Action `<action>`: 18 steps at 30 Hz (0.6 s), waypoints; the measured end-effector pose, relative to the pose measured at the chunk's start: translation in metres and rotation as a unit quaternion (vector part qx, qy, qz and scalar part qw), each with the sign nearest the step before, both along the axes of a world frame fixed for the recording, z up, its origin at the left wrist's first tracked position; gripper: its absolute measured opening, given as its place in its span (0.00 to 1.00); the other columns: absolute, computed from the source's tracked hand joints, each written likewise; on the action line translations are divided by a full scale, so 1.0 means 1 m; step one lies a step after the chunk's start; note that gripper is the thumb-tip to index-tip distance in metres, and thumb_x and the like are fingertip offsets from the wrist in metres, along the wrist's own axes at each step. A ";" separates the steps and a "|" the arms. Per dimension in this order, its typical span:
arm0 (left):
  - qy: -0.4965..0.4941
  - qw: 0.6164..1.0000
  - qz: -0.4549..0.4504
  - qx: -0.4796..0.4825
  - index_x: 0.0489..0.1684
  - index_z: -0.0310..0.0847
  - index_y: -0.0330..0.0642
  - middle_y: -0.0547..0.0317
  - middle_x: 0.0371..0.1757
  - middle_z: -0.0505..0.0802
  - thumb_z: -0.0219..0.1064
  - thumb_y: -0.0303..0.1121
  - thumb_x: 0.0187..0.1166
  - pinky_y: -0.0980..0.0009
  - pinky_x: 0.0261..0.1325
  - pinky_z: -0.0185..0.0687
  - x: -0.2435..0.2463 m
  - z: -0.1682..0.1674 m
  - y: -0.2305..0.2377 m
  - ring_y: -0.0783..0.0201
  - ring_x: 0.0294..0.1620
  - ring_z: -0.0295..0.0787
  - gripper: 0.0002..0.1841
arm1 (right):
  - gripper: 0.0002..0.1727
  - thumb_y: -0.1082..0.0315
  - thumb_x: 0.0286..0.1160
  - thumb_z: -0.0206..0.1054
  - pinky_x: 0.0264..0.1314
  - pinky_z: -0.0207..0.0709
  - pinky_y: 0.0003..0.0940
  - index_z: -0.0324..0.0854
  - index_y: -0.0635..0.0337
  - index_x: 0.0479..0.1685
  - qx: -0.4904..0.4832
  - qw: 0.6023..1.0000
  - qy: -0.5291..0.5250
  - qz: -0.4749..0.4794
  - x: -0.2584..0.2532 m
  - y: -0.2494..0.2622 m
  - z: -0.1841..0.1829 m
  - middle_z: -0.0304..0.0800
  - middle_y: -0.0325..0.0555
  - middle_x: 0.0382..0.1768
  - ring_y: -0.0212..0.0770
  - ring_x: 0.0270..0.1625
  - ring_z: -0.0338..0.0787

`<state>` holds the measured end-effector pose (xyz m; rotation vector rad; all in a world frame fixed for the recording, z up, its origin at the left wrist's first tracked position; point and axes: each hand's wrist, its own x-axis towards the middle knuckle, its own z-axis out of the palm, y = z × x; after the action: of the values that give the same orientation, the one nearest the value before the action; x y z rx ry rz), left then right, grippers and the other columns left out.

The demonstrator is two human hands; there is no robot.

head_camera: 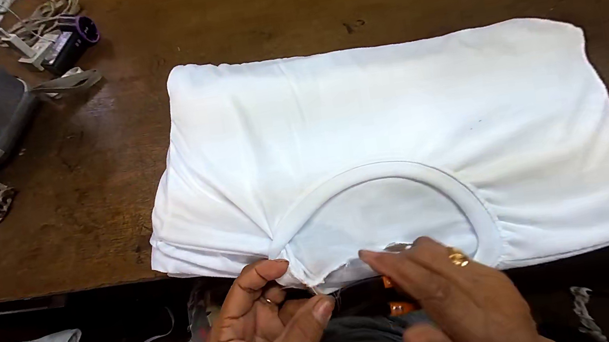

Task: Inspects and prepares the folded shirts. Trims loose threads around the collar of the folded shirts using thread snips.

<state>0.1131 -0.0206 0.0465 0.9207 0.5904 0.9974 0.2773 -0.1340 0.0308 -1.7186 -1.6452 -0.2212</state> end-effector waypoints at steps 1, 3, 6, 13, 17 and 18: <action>-0.003 1.000 -0.002 0.001 0.51 0.87 0.30 0.44 0.48 0.94 0.84 0.16 0.54 0.64 0.47 0.97 0.000 0.000 0.000 0.58 0.44 0.97 0.22 | 0.28 0.46 0.94 0.44 0.36 0.72 0.30 0.81 0.56 0.68 0.013 1.000 -0.015 -0.015 0.005 -0.002 -0.004 0.83 0.44 0.37 0.38 0.37 0.80; -0.006 1.000 -0.004 -0.004 0.52 0.87 0.30 0.43 0.48 0.94 0.84 0.16 0.54 0.64 0.47 0.96 0.000 0.001 -0.001 0.58 0.45 0.97 0.23 | 0.23 0.52 0.93 0.49 0.37 0.69 0.30 0.83 0.55 0.68 0.036 0.998 -0.042 -0.031 0.010 -0.003 -0.010 0.83 0.44 0.37 0.38 0.37 0.78; -0.022 0.999 -0.011 -0.035 0.53 0.87 0.30 0.42 0.47 0.94 0.84 0.17 0.54 0.65 0.49 0.95 -0.001 0.002 -0.002 0.59 0.44 0.96 0.24 | 0.21 0.54 0.92 0.53 0.37 0.69 0.30 0.83 0.56 0.67 0.054 0.996 -0.063 -0.019 0.010 -0.001 -0.012 0.84 0.44 0.36 0.39 0.36 0.78; -0.042 0.995 -0.016 -0.094 0.54 0.87 0.27 0.37 0.47 0.94 0.84 0.18 0.54 0.65 0.51 0.94 -0.004 0.008 -0.003 0.58 0.45 0.96 0.25 | 0.19 0.56 0.91 0.55 0.35 0.68 0.30 0.85 0.58 0.63 0.095 0.993 -0.064 0.004 0.007 0.013 -0.011 0.84 0.44 0.34 0.38 0.34 0.78; -0.043 0.993 -0.016 -0.104 0.54 0.87 0.27 0.38 0.47 0.94 0.84 0.18 0.54 0.66 0.51 0.93 -0.004 0.007 -0.004 0.59 0.44 0.96 0.25 | 0.19 0.57 0.91 0.55 0.35 0.68 0.30 0.86 0.59 0.60 0.098 0.993 -0.068 0.004 0.008 0.014 -0.011 0.84 0.43 0.33 0.38 0.33 0.77; -0.043 0.994 -0.015 -0.104 0.54 0.86 0.27 0.38 0.46 0.94 0.85 0.17 0.54 0.66 0.50 0.93 -0.003 0.006 -0.004 0.59 0.43 0.96 0.25 | 0.19 0.57 0.91 0.55 0.35 0.69 0.30 0.86 0.59 0.60 0.097 0.993 -0.067 0.005 0.009 0.013 -0.012 0.85 0.43 0.33 0.38 0.34 0.78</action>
<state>0.1098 -0.0248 0.0529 0.6978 0.5942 0.9257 0.2861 -0.1208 0.0191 -1.5765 -1.6677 -0.4846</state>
